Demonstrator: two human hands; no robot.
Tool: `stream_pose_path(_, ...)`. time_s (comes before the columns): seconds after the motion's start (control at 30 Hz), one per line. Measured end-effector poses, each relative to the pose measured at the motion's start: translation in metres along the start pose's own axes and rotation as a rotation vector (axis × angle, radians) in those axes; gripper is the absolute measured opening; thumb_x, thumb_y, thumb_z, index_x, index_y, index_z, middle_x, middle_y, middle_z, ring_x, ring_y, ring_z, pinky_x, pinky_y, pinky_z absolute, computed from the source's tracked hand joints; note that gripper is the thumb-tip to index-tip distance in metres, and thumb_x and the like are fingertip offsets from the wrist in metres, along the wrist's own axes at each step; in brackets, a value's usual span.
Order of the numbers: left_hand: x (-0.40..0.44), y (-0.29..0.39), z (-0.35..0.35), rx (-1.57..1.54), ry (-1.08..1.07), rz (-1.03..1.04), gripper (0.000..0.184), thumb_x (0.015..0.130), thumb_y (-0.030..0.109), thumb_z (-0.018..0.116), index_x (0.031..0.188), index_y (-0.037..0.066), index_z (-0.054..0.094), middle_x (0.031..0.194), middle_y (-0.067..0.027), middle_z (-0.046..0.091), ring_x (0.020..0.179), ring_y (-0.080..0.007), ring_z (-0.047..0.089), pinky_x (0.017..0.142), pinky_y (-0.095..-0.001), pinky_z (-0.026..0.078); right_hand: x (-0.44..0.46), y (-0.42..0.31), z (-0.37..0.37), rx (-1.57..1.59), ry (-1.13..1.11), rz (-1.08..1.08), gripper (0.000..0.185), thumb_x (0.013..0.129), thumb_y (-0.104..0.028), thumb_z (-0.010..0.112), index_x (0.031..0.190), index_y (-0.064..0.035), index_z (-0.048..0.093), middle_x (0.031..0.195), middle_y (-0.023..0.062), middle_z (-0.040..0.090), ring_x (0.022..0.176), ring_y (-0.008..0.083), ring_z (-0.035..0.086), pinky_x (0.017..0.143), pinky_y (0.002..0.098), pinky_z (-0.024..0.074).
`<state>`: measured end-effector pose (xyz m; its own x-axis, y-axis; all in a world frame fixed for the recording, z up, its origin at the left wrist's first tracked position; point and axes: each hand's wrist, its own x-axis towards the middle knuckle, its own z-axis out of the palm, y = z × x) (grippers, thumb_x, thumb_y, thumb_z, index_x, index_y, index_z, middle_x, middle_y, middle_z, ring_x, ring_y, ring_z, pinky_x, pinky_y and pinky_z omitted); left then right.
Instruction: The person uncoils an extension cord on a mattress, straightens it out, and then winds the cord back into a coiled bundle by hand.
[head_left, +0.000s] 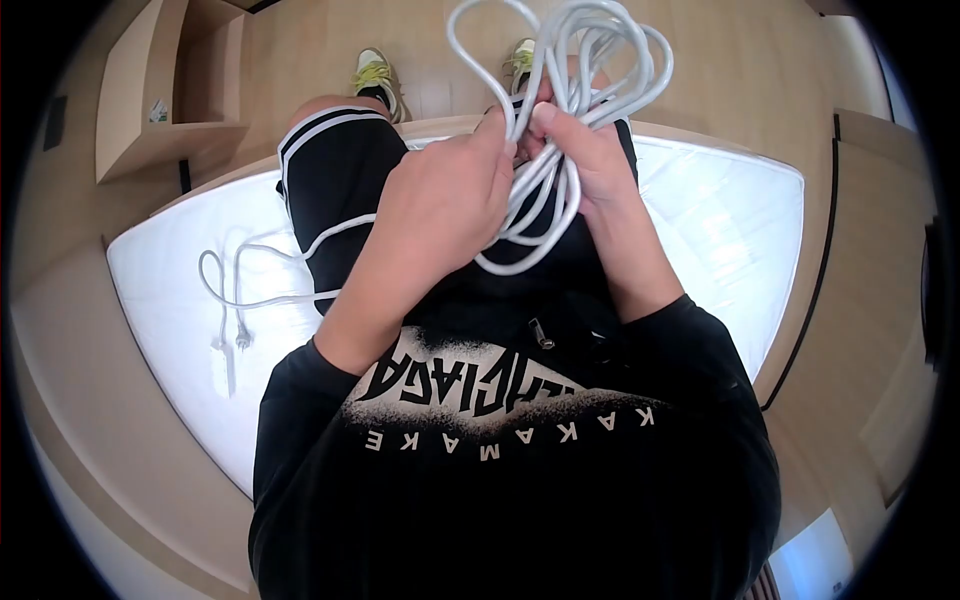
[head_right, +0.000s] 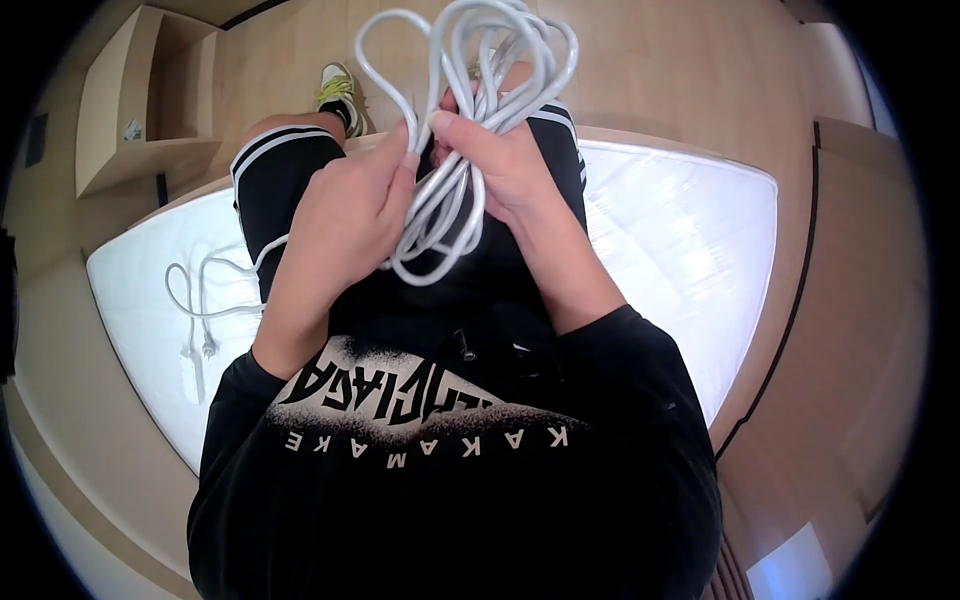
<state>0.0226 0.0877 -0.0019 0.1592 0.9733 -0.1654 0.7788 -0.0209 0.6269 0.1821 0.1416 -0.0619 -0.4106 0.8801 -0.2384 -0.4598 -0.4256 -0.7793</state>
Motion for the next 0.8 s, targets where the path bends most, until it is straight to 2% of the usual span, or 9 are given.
stream_pose_path(0.07,-0.001,-0.002,0.007,0.007,0.036,0.036,0.039,0.094,0.027,0.051,0.12,-0.002,0.055,0.082,-0.0211,0.065,0.075,-0.0401,0.063,0.064,-0.0467,0.049,0.0,0.0,-0.002,-0.178,0.019,-0.119,0.034,0.078,-0.005,0.073,0.106,-0.0026,0.054,0.086,0.0021,0.057,0.075,0.0105,0.058,0.065,0.0237,0.0484)
stream_pose_path(0.13,-0.002,0.005,0.013,0.077,0.045,-0.007,0.041,0.094,0.03,0.051,0.12,-0.001,0.055,0.082,-0.0197,0.065,0.074,-0.0389,0.063,0.062,-0.0462,0.049,0.002,-0.002,-0.005,-0.203,-0.078,-0.092,0.032,0.08,-0.006,0.072,0.107,-0.0019,0.055,0.088,0.0028,0.058,0.078,0.0108,0.058,0.067,0.0248,0.0492)
stream_pose_path(0.27,0.0,0.007,0.024,0.131,0.235,0.015,0.037,0.094,0.03,0.054,0.118,0.002,0.057,0.075,-0.0148,0.063,0.067,-0.0361,0.062,0.058,-0.0439,0.049,0.002,-0.004,0.006,-0.04,0.022,-0.049,0.031,0.081,-0.007,0.072,0.107,-0.001,0.056,0.092,0.0044,0.06,0.081,0.0119,0.06,0.069,0.0256,0.0501)
stream_pose_path(0.37,0.003,-0.001,0.024,0.071,0.25,0.074,0.033,0.094,0.026,0.054,0.116,0.003,0.058,0.083,-0.0165,0.061,0.076,-0.0341,0.061,0.064,-0.042,0.049,0.001,-0.004,0.006,-0.028,0.017,-0.02,0.03,0.081,-0.007,0.071,0.106,-0.0002,0.057,0.094,0.0062,0.061,0.081,0.0125,0.06,0.068,0.0254,0.0503)
stream_pose_path(0.47,0.01,-0.017,0.027,0.009,0.192,0.211,0.033,0.097,0.029,0.05,0.115,0.003,0.059,0.093,-0.0133,0.063,0.085,-0.0271,0.06,0.069,-0.0362,0.048,-0.001,-0.002,0.005,-0.076,0.04,-0.015,0.03,0.081,-0.007,0.07,0.107,0.001,0.057,0.093,0.007,0.063,0.079,0.0126,0.061,0.065,0.0245,0.0502)
stream_pose_path(0.57,0.014,-0.029,0.02,-0.959,-0.104,-0.211,0.036,0.098,0.036,0.047,0.109,0.003,0.058,0.095,-0.0099,0.063,0.089,-0.0182,0.06,0.071,-0.0321,0.047,-0.003,-0.001,-0.001,-0.14,0.059,0.012,0.03,0.081,-0.007,0.07,0.107,0.0017,0.058,0.091,0.0063,0.063,0.075,0.0121,0.061,0.06,0.0239,0.0498)
stream_pose_path(0.6,0.022,-0.035,0.021,-1.152,-0.111,-0.351,0.041,0.1,0.039,0.043,0.112,0.003,0.057,0.097,-0.0046,0.062,0.089,-0.0131,0.057,0.071,-0.0274,0.045,-0.004,-0.005,0.003,-0.149,0.035,0.028,0.03,0.081,-0.007,0.07,0.107,0.0014,0.058,0.09,0.0056,0.063,0.074,0.0118,0.061,0.058,0.0239,0.0496)
stream_pose_path(0.67,0.03,-0.048,0.023,-1.378,-0.154,-0.45,0.04,0.099,0.037,0.046,0.116,0.001,0.054,0.097,-0.0045,0.062,0.09,-0.012,0.056,0.074,-0.0264,0.045,-0.005,-0.006,0.006,-0.192,-0.008,0.031,0.029,0.08,-0.007,0.07,0.106,0.0007,0.059,0.089,0.0044,0.063,0.074,0.0112,0.061,0.056,0.0237,0.0493)
stream_pose_path(0.8,0.038,-0.032,0.026,-1.323,-0.041,-0.181,0.036,0.099,0.032,0.05,0.119,0.002,0.053,0.098,-0.0035,0.062,0.087,-0.011,0.057,0.075,-0.0245,0.045,-0.005,0.001,0.006,-0.231,-0.056,0.011,0.026,0.08,-0.008,0.071,0.103,-0.0015,0.061,0.089,0.0028,0.063,0.074,0.0098,0.06,0.054,0.0226,0.0483)
